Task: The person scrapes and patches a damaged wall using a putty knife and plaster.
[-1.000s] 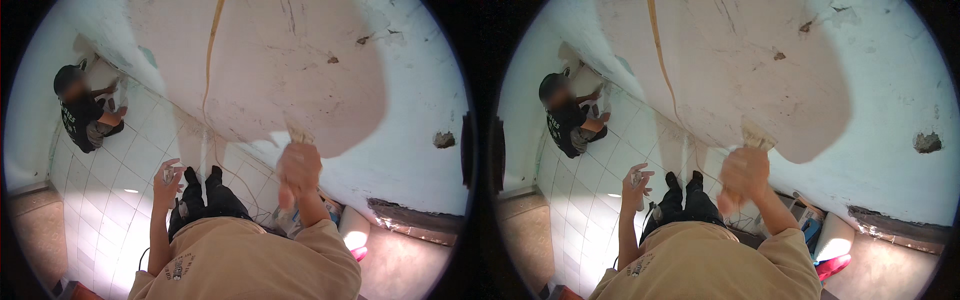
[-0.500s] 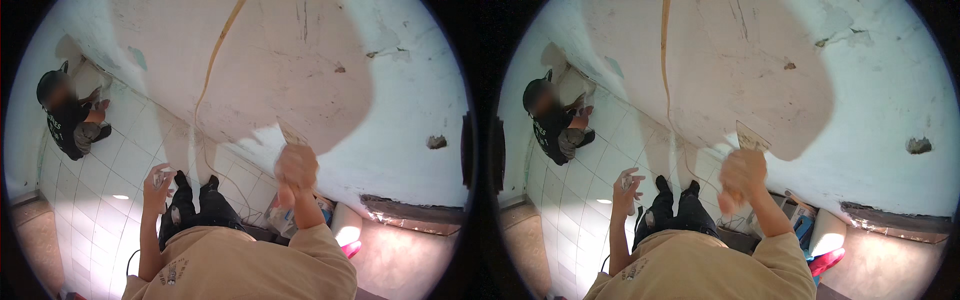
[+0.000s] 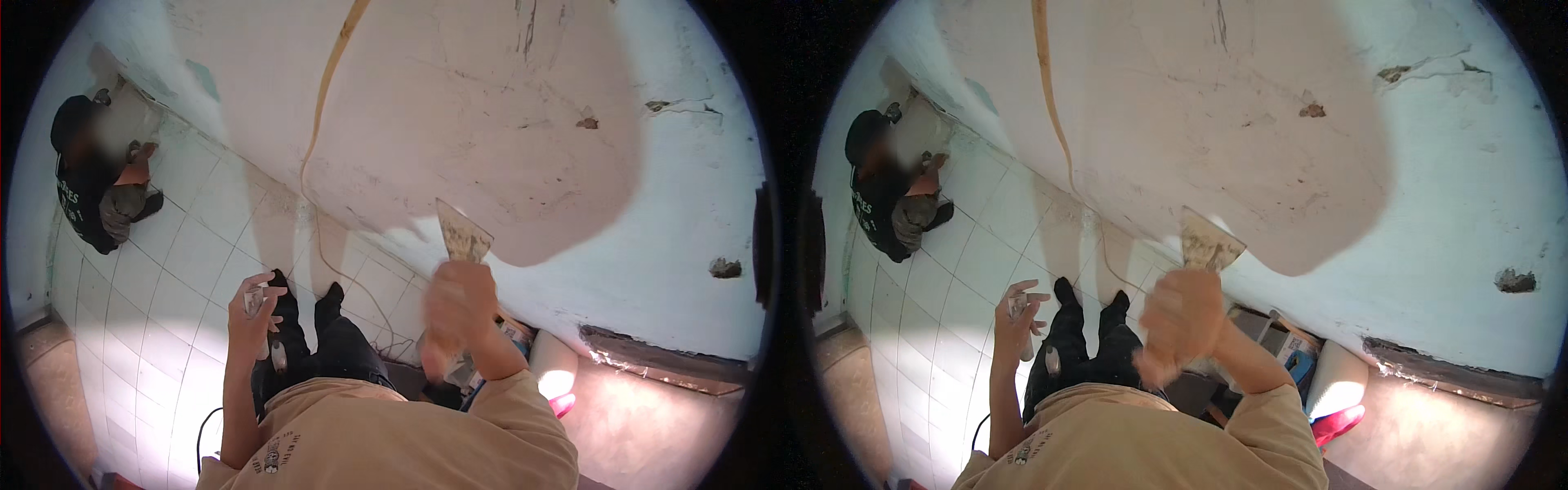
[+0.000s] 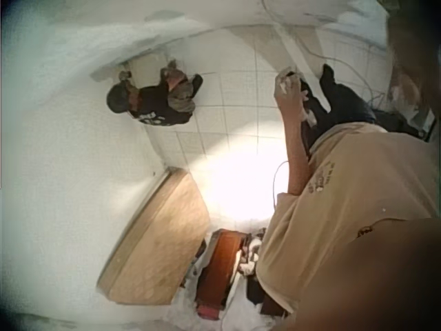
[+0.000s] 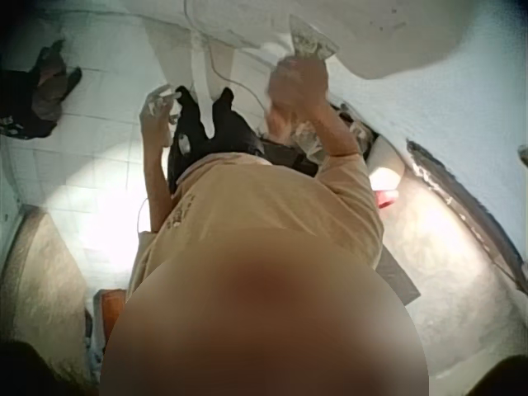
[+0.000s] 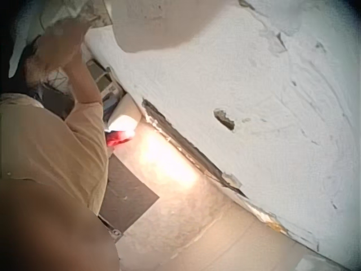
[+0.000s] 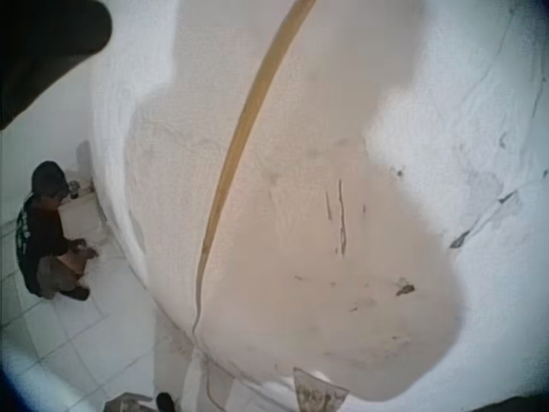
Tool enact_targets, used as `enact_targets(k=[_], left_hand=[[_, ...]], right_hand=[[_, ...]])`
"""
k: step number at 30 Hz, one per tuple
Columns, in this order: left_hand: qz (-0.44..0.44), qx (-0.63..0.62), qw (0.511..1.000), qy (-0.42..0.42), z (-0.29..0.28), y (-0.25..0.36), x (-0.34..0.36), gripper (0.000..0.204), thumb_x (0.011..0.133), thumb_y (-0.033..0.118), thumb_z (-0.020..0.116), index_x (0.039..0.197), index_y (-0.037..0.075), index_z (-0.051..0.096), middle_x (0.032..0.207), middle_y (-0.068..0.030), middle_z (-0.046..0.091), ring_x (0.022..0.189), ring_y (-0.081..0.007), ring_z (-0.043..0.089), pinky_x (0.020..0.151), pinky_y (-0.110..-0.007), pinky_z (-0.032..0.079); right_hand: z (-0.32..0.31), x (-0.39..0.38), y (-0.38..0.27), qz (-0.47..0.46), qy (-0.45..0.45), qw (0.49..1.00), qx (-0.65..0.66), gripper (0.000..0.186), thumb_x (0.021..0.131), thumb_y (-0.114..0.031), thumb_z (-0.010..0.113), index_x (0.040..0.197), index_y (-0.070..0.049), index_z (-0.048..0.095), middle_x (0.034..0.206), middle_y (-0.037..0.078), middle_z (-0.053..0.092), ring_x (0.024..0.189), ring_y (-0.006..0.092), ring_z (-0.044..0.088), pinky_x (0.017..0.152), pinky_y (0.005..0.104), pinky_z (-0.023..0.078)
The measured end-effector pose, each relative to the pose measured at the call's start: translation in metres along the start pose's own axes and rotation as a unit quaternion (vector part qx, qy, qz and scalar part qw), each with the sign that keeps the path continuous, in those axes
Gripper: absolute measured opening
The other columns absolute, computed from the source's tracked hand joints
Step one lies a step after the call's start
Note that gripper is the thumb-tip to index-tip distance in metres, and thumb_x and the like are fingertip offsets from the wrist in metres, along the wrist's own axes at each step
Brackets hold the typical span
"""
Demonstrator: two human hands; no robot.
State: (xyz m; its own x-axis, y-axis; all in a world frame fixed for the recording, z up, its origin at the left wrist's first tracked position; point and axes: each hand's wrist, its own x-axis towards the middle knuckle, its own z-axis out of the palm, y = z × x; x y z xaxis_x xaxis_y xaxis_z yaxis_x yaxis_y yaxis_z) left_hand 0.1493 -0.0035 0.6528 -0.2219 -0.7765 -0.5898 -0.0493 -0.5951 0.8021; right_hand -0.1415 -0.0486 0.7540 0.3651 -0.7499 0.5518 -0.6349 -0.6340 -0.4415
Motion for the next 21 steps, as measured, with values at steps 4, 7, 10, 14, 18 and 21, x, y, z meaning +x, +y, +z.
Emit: enact_targets(k=[4, 7, 10, 14, 18, 21], left_hand=[[-0.001, 0.004, 1.0, 0.028, 0.005, -0.002, -0.002, 0.028, 0.086, 0.012, 0.054, 0.113, 0.005, 0.052, 0.092, -0.0096, 0.064, 0.052, -0.0056, 0.052, 0.052, -0.021, 0.05], [-0.002, -0.003, 1.0, 0.018, 0.004, -0.008, -0.009, 0.025, 0.087, 0.008, 0.053, 0.112, 0.005, 0.053, 0.092, -0.0074, 0.064, 0.054, -0.0045, 0.052, 0.049, -0.018, 0.048], [-0.01, -0.006, 1.0, 0.017, 0.006, -0.006, -0.012, 0.025, 0.087, 0.01, 0.054, 0.111, 0.005, 0.053, 0.091, -0.0071, 0.065, 0.052, -0.0042, 0.051, 0.049, -0.018, 0.048], [-0.003, -0.013, 1.0, 0.009, 0.002, -0.015, -0.02, 0.025, 0.087, 0.014, 0.056, 0.11, 0.004, 0.054, 0.09, -0.0074, 0.065, 0.05, -0.0036, 0.05, 0.049, -0.018, 0.048], [-0.001, -0.004, 1.0, 0.022, -0.001, -0.01, -0.025, 0.025, 0.087, 0.013, 0.056, 0.11, 0.004, 0.054, 0.09, -0.0077, 0.065, 0.05, -0.0034, 0.05, 0.049, -0.018, 0.048], [-0.016, 0.004, 1.0, 0.025, -0.003, -0.01, -0.025, 0.028, 0.084, 0.011, 0.054, 0.111, 0.004, 0.052, 0.093, -0.0108, 0.064, 0.049, -0.0066, 0.05, 0.057, -0.024, 0.051]], right_hand=[[-0.009, 0.015, -0.033, -0.054, 0.001, 0.997, -0.048, 0.029, 0.066, -0.03, 0.057, 0.052, -0.011, 0.041, 0.05, 0.004, 0.034, 0.039, 0.0189, 0.035, 0.035, 0.0301, 0.025], [-0.001, 0.015, -0.033, -0.057, -0.007, 0.998, 0.014, 0.033, 0.07, -0.033, 0.055, 0.052, -0.01, 0.04, 0.049, 0.002, 0.034, 0.038, 0.0181, 0.035, 0.034, 0.0294, 0.025], [-0.002, 0.011, -0.016, -0.027, 0.027, 0.999, 0.026, 0.03, 0.07, -0.03, 0.053, 0.052, -0.011, 0.039, 0.048, 0.002, 0.033, 0.037, 0.0176, 0.035, 0.034, 0.0282, 0.025], [-0.009, 0.018, -0.036, -0.064, 0.078, 0.994, -0.029, 0.025, 0.07, -0.024, 0.052, 0.051, -0.012, 0.039, 0.047, 0.0, 0.031, 0.036, 0.0164, 0.034, 0.034, 0.0269, 0.025], [-0.016, -0.002, -0.039, -0.083, 0.097, 0.989, -0.079, 0.041, 0.078, -0.03, 0.056, 0.05, -0.005, 0.038, 0.047, 0.003, 0.042, 0.037, 0.0169, 0.039, 0.036, 0.0258, 0.027], [-0.008, 0.016, -0.046, -0.062, 0.037, 0.996, -0.047, 0.01, 0.062, -0.014, 0.04, 0.053, -0.012, 0.042, 0.049, 0.0, 0.038, 0.041, 0.0178, 0.042, 0.035, 0.0271, 0.03]])
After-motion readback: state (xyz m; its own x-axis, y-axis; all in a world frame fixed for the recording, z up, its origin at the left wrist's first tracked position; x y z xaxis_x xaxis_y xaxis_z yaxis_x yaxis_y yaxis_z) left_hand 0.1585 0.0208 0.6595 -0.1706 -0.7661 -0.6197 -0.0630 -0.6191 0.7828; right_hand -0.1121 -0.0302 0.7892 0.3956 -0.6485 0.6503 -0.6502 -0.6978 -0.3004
